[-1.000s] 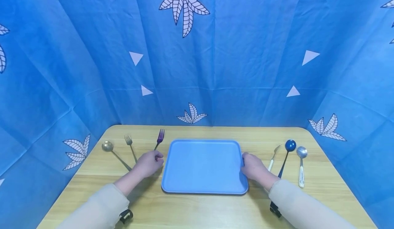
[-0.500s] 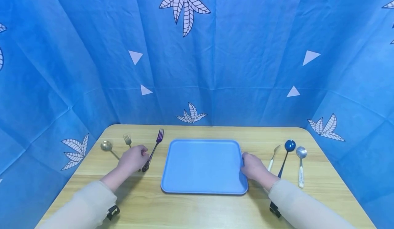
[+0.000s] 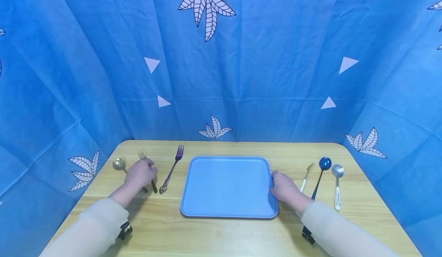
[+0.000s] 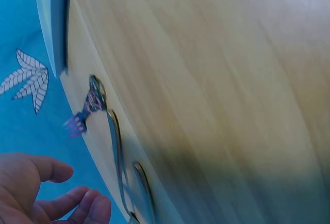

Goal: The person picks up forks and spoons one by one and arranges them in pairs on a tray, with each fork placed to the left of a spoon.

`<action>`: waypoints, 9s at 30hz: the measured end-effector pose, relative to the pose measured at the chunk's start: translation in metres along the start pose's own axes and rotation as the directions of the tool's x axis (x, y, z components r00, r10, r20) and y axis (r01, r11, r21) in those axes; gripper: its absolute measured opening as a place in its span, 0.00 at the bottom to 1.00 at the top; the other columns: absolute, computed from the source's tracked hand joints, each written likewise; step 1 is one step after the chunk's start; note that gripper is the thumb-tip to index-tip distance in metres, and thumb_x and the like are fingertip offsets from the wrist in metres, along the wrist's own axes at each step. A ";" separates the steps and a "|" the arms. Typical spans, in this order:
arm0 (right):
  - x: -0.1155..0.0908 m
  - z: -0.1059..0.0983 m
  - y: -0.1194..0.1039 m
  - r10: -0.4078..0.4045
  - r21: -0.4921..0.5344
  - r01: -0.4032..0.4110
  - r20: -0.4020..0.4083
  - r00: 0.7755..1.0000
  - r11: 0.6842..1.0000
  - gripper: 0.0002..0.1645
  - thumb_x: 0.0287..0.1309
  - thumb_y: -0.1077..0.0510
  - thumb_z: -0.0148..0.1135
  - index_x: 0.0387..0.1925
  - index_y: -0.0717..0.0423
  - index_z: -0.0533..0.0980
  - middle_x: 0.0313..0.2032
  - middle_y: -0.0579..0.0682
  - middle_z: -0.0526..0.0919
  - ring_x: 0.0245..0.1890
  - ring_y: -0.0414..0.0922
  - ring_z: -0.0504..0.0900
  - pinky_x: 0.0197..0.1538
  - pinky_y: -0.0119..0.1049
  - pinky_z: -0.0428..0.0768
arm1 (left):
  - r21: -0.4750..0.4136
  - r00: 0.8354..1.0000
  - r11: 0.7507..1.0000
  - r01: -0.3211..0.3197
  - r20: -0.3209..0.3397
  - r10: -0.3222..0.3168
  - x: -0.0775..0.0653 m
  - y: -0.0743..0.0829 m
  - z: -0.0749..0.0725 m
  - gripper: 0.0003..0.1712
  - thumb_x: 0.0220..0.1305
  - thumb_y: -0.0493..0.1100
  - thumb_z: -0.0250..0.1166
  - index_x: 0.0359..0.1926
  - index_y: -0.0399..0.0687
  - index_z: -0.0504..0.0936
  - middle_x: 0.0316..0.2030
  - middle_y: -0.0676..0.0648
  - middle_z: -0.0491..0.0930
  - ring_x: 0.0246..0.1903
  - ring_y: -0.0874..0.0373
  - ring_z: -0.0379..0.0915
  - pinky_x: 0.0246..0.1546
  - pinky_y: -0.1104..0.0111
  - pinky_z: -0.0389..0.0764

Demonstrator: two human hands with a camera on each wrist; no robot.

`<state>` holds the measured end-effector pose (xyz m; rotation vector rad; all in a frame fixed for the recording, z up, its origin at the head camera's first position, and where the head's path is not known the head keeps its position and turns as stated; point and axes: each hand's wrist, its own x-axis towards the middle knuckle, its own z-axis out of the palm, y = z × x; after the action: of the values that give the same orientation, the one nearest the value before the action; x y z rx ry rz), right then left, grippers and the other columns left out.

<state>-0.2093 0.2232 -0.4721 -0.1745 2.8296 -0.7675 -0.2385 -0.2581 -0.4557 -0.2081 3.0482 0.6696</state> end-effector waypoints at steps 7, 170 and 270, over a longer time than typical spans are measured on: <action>0.000 0.001 -0.001 0.006 0.011 -0.006 0.000 1.000 1.000 0.28 0.53 0.70 0.62 0.55 0.80 0.68 0.28 0.55 0.80 0.23 0.44 0.78 0.26 0.36 0.80 | 0.010 0.999 0.999 0.032 -0.008 -0.032 0.004 -0.007 -0.003 0.24 0.67 0.44 0.58 0.57 0.31 0.75 0.54 0.30 0.78 0.43 0.35 0.78 0.31 0.52 0.78; -0.001 0.001 0.000 0.044 0.088 -0.045 0.006 0.999 0.995 0.26 0.53 0.71 0.61 0.55 0.78 0.68 0.29 0.54 0.78 0.24 0.45 0.79 0.26 0.36 0.81 | -0.127 0.987 0.988 -0.082 0.128 0.098 -0.009 0.088 0.049 0.25 0.60 0.38 0.63 0.10 0.51 0.64 0.09 0.55 0.61 0.11 0.61 0.59 0.14 0.71 0.61; 0.001 0.004 0.004 0.050 0.100 -0.050 0.009 0.999 0.994 0.30 0.53 0.72 0.60 0.58 0.79 0.65 0.28 0.54 0.77 0.22 0.45 0.79 0.25 0.36 0.81 | -0.105 0.983 0.991 -0.083 0.155 0.099 -0.035 0.115 0.070 0.11 0.64 0.38 0.62 0.24 0.44 0.73 0.18 0.48 0.70 0.17 0.58 0.70 0.15 0.70 0.73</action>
<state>-0.2095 0.2247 -0.4772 -0.0898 2.7705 -0.8933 -0.2201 -0.1206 -0.4695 -0.0145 2.8887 0.8005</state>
